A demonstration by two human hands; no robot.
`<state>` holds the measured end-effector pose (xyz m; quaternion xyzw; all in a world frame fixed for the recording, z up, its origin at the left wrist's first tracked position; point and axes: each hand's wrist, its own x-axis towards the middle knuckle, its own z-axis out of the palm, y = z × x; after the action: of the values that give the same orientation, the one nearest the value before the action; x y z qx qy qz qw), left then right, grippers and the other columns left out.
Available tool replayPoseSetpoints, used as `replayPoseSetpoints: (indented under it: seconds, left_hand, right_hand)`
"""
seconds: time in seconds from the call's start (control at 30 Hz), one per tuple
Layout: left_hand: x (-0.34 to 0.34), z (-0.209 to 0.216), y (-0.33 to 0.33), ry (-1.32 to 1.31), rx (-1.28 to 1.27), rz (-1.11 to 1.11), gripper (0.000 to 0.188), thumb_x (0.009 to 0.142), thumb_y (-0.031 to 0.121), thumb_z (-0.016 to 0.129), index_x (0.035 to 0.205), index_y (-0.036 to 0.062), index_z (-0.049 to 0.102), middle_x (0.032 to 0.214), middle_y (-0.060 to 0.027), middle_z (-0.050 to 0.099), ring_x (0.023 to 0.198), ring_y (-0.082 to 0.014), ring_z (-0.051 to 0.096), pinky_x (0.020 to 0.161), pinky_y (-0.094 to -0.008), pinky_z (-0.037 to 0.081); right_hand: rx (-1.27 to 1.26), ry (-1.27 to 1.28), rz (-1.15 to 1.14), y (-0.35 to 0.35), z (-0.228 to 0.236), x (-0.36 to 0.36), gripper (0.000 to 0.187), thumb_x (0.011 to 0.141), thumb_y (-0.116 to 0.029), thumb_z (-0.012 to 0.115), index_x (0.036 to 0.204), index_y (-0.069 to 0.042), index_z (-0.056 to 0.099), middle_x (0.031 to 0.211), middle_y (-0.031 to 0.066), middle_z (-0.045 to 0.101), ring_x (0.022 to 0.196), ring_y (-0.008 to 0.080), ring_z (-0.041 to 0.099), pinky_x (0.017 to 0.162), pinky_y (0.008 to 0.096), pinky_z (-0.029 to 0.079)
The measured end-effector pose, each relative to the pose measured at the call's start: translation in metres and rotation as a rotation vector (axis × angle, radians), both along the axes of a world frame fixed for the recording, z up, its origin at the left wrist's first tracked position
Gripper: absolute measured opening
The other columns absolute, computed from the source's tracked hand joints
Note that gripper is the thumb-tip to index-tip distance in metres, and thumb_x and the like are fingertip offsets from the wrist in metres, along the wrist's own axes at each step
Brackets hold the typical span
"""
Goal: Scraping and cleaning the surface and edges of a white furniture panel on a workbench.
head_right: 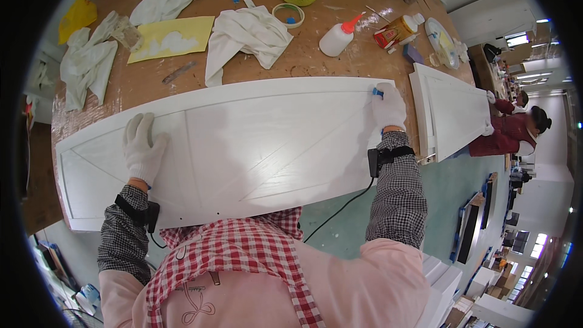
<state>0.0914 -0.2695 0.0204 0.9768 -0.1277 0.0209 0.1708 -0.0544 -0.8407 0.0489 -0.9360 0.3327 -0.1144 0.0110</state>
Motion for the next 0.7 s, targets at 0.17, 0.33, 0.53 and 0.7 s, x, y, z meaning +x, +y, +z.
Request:
replayPoseSetpoints:
  seconds: [0.17, 0.33, 0.53, 0.7]
  left_hand:
    - [0.001, 0.000, 0.000, -0.011, 0.006, -0.010, 0.058, 0.085, 0.033, 0.071, 0.138, 0.0131, 0.059, 0.148, -0.0152, 0.049, 0.142, -0.0360, 0.037, 0.118, -0.0465, 0.031]
    - [0.002, 0.000, -0.001, -0.006, 0.006, 0.001, 0.058, 0.085, 0.034, 0.071, 0.138, 0.0134, 0.059, 0.148, -0.0145, 0.049, 0.142, -0.0362, 0.037, 0.118, -0.0467, 0.031]
    - [0.000, -0.003, 0.002, -0.021, 0.011, 0.003, 0.058, 0.084, 0.034, 0.072, 0.137, 0.0131, 0.059, 0.148, -0.0143, 0.050, 0.142, -0.0362, 0.037, 0.118, -0.0468, 0.031]
    - [-0.002, 0.002, -0.001, -0.021, -0.032, -0.014, 0.057, 0.084, 0.028, 0.072, 0.137, 0.0119, 0.059, 0.147, -0.0168, 0.050, 0.141, -0.0374, 0.038, 0.118, -0.0462, 0.031]
  right_hand:
    - [0.002, 0.035, -0.015, -0.008, 0.002, 0.001, 0.027, 0.091, -0.025, 0.059, 0.116, -0.018, 0.068, 0.119, 0.0162, 0.067, 0.113, 0.0381, 0.063, 0.097, 0.0462, 0.050]
    - [0.012, 0.016, 0.053, 0.001, -0.006, 0.003, 0.028, 0.092, -0.026, 0.059, 0.117, -0.018, 0.068, 0.118, 0.0164, 0.067, 0.112, 0.0382, 0.064, 0.096, 0.0465, 0.050]
    - [0.003, 0.039, -0.036, -0.001, 0.011, 0.000, 0.029, 0.092, -0.026, 0.058, 0.117, -0.017, 0.068, 0.117, 0.0168, 0.068, 0.111, 0.0387, 0.064, 0.097, 0.0456, 0.050]
    - [0.010, 0.004, -0.076, -0.006, 0.013, -0.008, 0.031, 0.092, -0.027, 0.060, 0.120, -0.016, 0.067, 0.117, 0.0174, 0.068, 0.112, 0.0389, 0.064, 0.098, 0.0448, 0.050]
